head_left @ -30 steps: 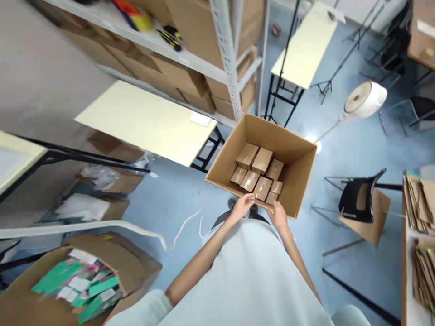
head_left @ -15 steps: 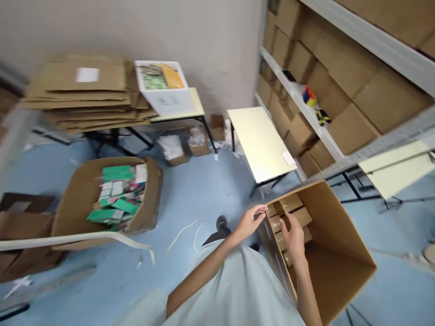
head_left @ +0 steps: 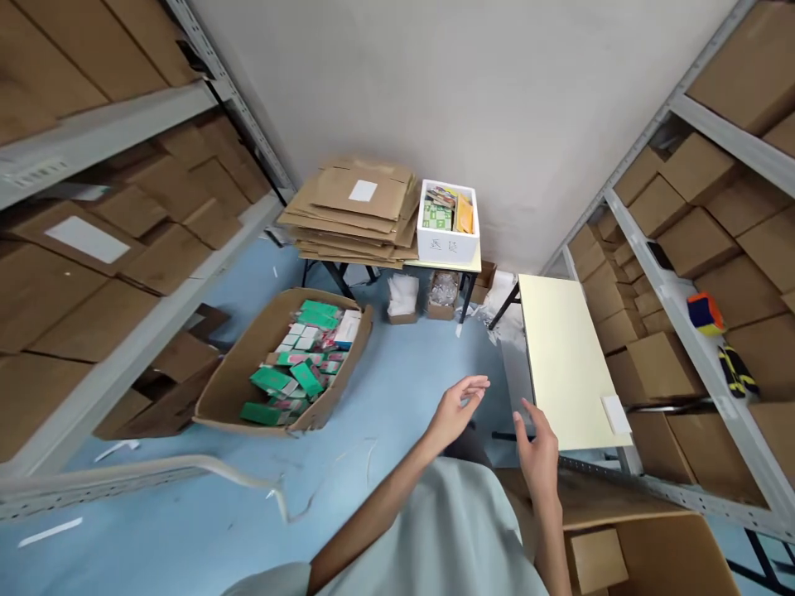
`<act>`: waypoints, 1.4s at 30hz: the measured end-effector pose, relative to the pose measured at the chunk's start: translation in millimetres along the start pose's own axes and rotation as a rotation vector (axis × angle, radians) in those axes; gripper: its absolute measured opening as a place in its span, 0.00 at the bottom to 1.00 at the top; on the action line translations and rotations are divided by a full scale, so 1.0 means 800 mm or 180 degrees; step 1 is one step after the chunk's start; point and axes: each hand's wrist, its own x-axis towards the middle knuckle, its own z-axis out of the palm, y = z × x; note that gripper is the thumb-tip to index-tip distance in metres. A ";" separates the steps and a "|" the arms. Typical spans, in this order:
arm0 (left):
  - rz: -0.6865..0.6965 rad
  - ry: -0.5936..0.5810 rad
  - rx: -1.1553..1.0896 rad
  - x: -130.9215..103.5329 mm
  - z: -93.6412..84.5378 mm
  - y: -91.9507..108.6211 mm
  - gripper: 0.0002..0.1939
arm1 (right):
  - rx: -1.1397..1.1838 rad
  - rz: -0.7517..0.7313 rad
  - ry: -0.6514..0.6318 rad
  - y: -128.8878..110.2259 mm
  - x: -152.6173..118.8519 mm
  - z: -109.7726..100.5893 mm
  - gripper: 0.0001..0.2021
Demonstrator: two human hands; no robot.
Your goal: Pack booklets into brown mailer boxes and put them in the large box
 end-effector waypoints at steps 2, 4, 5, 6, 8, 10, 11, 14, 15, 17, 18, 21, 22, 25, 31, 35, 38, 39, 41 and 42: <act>-0.0014 0.0023 -0.0072 0.034 -0.014 0.003 0.20 | 0.0025 -0.0022 -0.0113 -0.008 0.041 0.023 0.29; -0.0007 0.0000 -0.0103 0.071 -0.028 0.005 0.20 | 0.0056 -0.0059 -0.0179 -0.012 0.087 0.047 0.28; -0.0004 -0.0014 -0.0101 0.091 -0.036 0.007 0.20 | 0.0069 -0.0081 -0.0211 -0.014 0.113 0.060 0.28; -0.0007 -0.0022 -0.0091 0.112 -0.045 0.009 0.20 | 0.0088 -0.0109 -0.0246 -0.018 0.140 0.072 0.28; -0.0037 -0.0007 -0.0048 0.158 -0.066 0.015 0.21 | 0.0144 -0.0185 -0.0316 -0.029 0.199 0.096 0.28; -0.0063 0.0062 0.0015 0.210 -0.092 0.024 0.22 | 0.0221 -0.0311 -0.0422 -0.048 0.263 0.118 0.26; -0.0059 0.0109 0.0050 0.238 -0.106 0.030 0.23 | 0.0261 -0.0392 -0.0479 -0.060 0.296 0.127 0.25; 0.0050 0.0290 0.0127 0.321 -0.148 0.053 0.25 | 0.0351 -0.0695 -0.0679 -0.103 0.391 0.153 0.22; 0.0100 0.0364 0.0135 0.347 -0.162 0.061 0.25 | 0.0367 -0.0792 -0.0739 -0.117 0.421 0.161 0.21; 0.0189 0.0539 0.0140 0.395 -0.187 0.074 0.26 | 0.0382 -0.0962 -0.0865 -0.143 0.477 0.178 0.19; 0.0211 0.0621 0.0129 0.416 -0.198 0.078 0.27 | 0.0389 -0.1034 -0.0923 -0.154 0.502 0.187 0.19; 0.0169 0.0759 0.0052 0.474 -0.229 0.077 0.29 | 0.0408 -0.1190 -0.1059 -0.180 0.566 0.217 0.18; 0.0130 0.0774 0.0024 0.492 -0.237 0.074 0.29 | 0.0408 -0.1206 -0.1096 -0.185 0.584 0.228 0.18; 0.0043 0.0794 0.0006 0.550 -0.260 0.061 0.29 | 0.0376 -0.1101 -0.1181 -0.196 0.628 0.260 0.19; -0.0135 0.0747 0.0359 0.678 -0.311 0.057 0.23 | 0.0296 -0.0533 -0.1265 -0.204 0.689 0.313 0.19; -0.0408 0.0706 0.1213 0.758 -0.343 0.061 0.18 | 0.0178 -0.0223 -0.1299 -0.204 0.732 0.354 0.18; -0.0489 0.0526 0.1938 0.799 -0.355 0.065 0.15 | -0.0035 -0.0082 -0.1378 -0.201 0.767 0.391 0.17; -0.0529 0.0427 0.2130 0.809 -0.357 0.067 0.13 | -0.0113 -0.0052 -0.1429 -0.200 0.777 0.402 0.17; -0.0686 0.0262 0.2396 0.822 -0.358 0.074 0.13 | -0.0218 -0.0032 -0.1543 -0.198 0.794 0.420 0.16; -0.0779 0.0212 0.2478 0.827 -0.358 0.079 0.14 | -0.0234 -0.0034 -0.1589 -0.197 0.801 0.427 0.16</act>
